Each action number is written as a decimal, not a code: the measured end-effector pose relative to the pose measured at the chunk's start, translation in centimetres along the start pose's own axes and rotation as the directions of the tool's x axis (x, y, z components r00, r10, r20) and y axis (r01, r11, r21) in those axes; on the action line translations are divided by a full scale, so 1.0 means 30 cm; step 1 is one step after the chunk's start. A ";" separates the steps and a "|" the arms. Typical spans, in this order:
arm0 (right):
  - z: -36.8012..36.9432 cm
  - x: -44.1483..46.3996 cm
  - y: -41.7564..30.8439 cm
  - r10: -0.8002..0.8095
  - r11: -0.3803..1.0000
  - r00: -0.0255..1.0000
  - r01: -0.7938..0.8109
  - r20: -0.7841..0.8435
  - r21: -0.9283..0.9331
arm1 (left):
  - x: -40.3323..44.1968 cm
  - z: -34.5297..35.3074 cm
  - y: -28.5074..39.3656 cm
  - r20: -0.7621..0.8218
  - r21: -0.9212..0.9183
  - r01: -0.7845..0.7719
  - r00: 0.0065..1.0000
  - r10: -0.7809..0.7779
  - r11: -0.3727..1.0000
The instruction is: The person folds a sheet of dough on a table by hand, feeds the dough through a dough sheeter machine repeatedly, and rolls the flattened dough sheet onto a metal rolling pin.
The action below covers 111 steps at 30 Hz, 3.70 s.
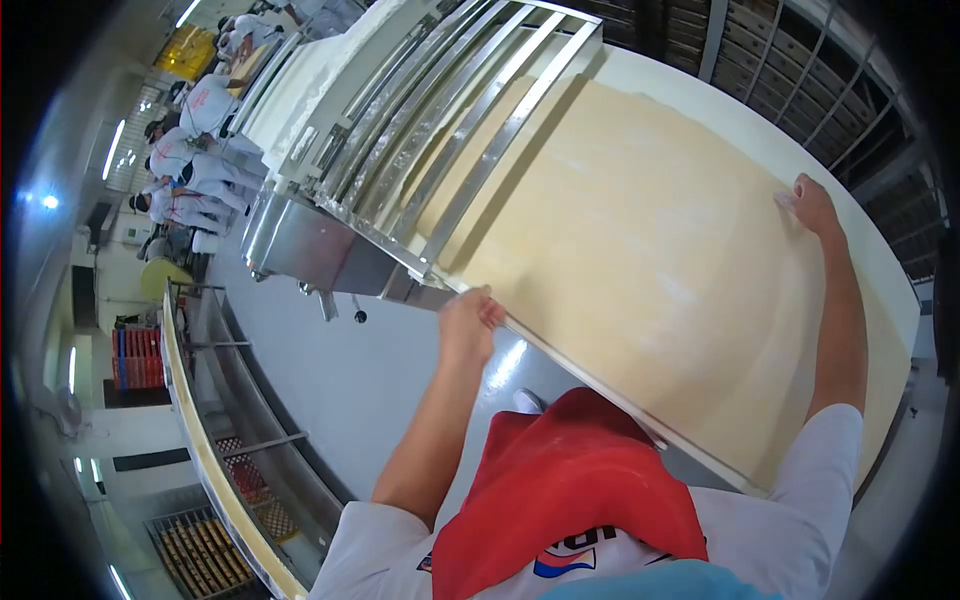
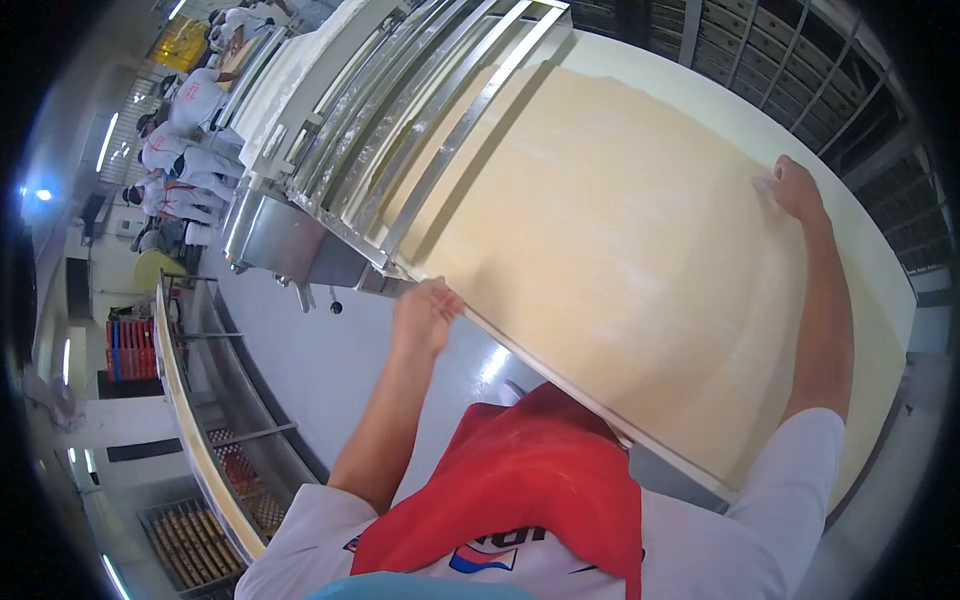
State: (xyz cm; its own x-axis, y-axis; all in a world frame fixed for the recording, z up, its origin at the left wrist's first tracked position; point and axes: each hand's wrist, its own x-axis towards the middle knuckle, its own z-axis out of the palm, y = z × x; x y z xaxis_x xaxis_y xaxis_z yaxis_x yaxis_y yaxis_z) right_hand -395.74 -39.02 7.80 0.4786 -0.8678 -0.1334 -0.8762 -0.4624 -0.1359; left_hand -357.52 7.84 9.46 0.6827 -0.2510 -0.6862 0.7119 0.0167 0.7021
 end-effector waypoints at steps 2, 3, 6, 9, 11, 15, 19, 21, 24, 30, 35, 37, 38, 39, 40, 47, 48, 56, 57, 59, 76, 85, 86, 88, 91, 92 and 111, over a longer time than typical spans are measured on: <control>0.009 0.004 -0.055 0.009 0.998 0.994 -0.003 -0.105 0.064 | 0.145 -0.036 0.031 0.047 -0.024 0.084 0.995 -0.083 0.996; 0.039 0.003 -0.074 0.003 0.998 0.995 0.004 -0.101 0.069 | 0.135 -0.035 0.044 0.039 -0.024 0.080 0.996 -0.079 0.997; 0.081 0.013 -0.135 -0.250 0.966 0.898 0.205 -0.363 -0.160 | 0.093 -0.023 0.039 -0.029 0.328 -0.066 0.996 0.080 0.943; 0.079 0.064 -0.204 -0.120 0.993 0.946 0.113 -0.300 -0.040 | 0.030 0.018 -0.065 0.046 0.120 0.089 0.994 -0.095 0.989; 0.079 0.164 -0.248 -0.179 0.984 0.916 0.171 -0.358 -0.054 | 0.038 0.110 -0.105 0.262 -0.049 -0.115 0.957 0.124 0.992; 0.079 0.274 -0.262 -0.163 0.983 0.919 0.183 -0.358 0.023 | 0.101 0.201 -0.039 0.131 0.093 -0.092 0.988 0.080 0.991; 0.044 0.245 -0.068 -0.327 0.943 0.942 0.321 -0.071 -0.083 | 0.068 0.103 -0.128 0.270 -0.108 0.072 0.962 -0.040 0.992; 0.063 0.193 0.058 -0.234 0.970 0.972 0.233 -0.015 -0.069 | -0.052 0.126 -0.237 0.314 -0.122 0.123 0.946 -0.079 0.985; 0.178 0.131 0.135 -0.380 0.907 0.786 0.420 -0.488 -0.029 | -0.105 0.178 -0.283 0.272 -0.051 -0.001 0.962 0.015 0.999; 0.100 0.149 -0.074 -0.193 0.967 0.910 0.239 -0.366 0.084 | 0.022 0.193 -0.180 0.149 -0.036 -0.027 0.988 0.032 0.999; 0.073 0.069 0.051 -0.168 0.986 0.976 0.169 -0.137 -0.008 | -0.107 0.205 -0.290 0.265 -0.171 0.119 0.962 -0.070 0.978; 0.060 -0.036 0.053 -0.165 0.985 0.969 0.171 -0.182 0.020 | -0.185 0.222 -0.353 0.279 -0.062 0.104 0.957 -0.083 0.993; 0.046 -0.061 0.045 -0.141 0.986 0.964 0.158 -0.227 0.054 | -0.202 0.229 -0.365 0.298 0.064 0.091 0.949 -0.106 0.994; 0.048 -0.045 0.026 -0.148 0.985 0.960 0.164 -0.237 0.051 | -0.192 0.228 -0.355 0.304 0.055 0.083 0.948 -0.096 0.995; 0.066 -0.015 0.003 -0.183 0.979 0.933 0.201 -0.310 0.027 | -0.166 0.226 -0.338 0.281 0.075 0.071 0.955 -0.090 0.995; 0.039 0.027 0.036 -0.169 0.968 0.977 0.189 -0.127 0.165 | -0.143 0.225 -0.325 0.247 -0.093 0.119 0.965 -0.093 0.989; 0.054 0.028 0.100 -0.210 0.973 0.963 0.223 -0.166 0.063 | -0.154 0.223 -0.359 0.269 -0.064 0.136 0.957 -0.114 0.989; 0.061 -0.077 0.129 -0.140 0.982 0.958 0.167 -0.251 0.089 | -0.141 0.240 -0.333 0.294 0.000 0.069 0.954 -0.066 0.998; 0.040 -0.082 0.074 -0.147 0.980 0.955 0.176 -0.257 0.092 | -0.131 0.235 -0.311 0.323 -0.018 0.084 0.944 -0.073 0.996; 0.012 -0.099 -0.014 -0.096 0.983 0.934 0.144 -0.344 0.116 | -0.136 0.232 -0.299 0.275 -0.016 0.100 0.957 -0.091 0.995; 0.031 -0.084 0.013 -0.038 0.970 0.959 0.103 -0.281 0.220 | -0.115 0.206 -0.274 0.291 -0.029 0.178 0.943 -0.162 0.984; 0.042 -0.103 0.099 -0.097 0.990 0.971 0.116 -0.218 0.076 | -0.198 0.193 -0.378 0.309 0.069 0.150 0.937 -0.164 0.986; 0.047 -0.081 0.063 -0.152 0.977 0.948 0.187 -0.279 0.105 | -0.181 0.192 -0.354 0.308 0.072 0.152 0.937 -0.167 0.986; 0.065 -0.042 0.047 -0.192 0.960 0.924 0.247 -0.330 0.133 | -0.157 0.185 -0.314 0.315 0.006 0.160 0.937 -0.153 0.987; 0.094 0.009 0.082 -0.207 0.976 0.953 0.216 -0.221 0.018 | -0.168 0.174 -0.294 0.294 -0.062 0.157 0.947 -0.132 0.986; 0.109 0.019 0.102 -0.269 0.959 0.937 0.282 -0.222 0.027 | -0.186 0.171 -0.310 0.294 -0.059 0.158 0.946 -0.135 0.986; 0.059 0.124 -0.008 -0.255 0.965 0.965 0.258 -0.054 0.047 | -0.282 0.116 -0.389 0.314 -0.016 0.132 0.942 -0.120 0.991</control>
State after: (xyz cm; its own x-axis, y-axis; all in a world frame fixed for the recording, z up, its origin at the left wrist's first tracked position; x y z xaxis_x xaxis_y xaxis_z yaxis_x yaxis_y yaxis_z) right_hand -393.65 -41.81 5.61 0.6828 -0.7295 -0.0410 -0.7194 -0.6615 -0.2118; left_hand -372.16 6.42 7.73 0.5058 -0.5426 -0.6706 0.7980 -0.0009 0.6026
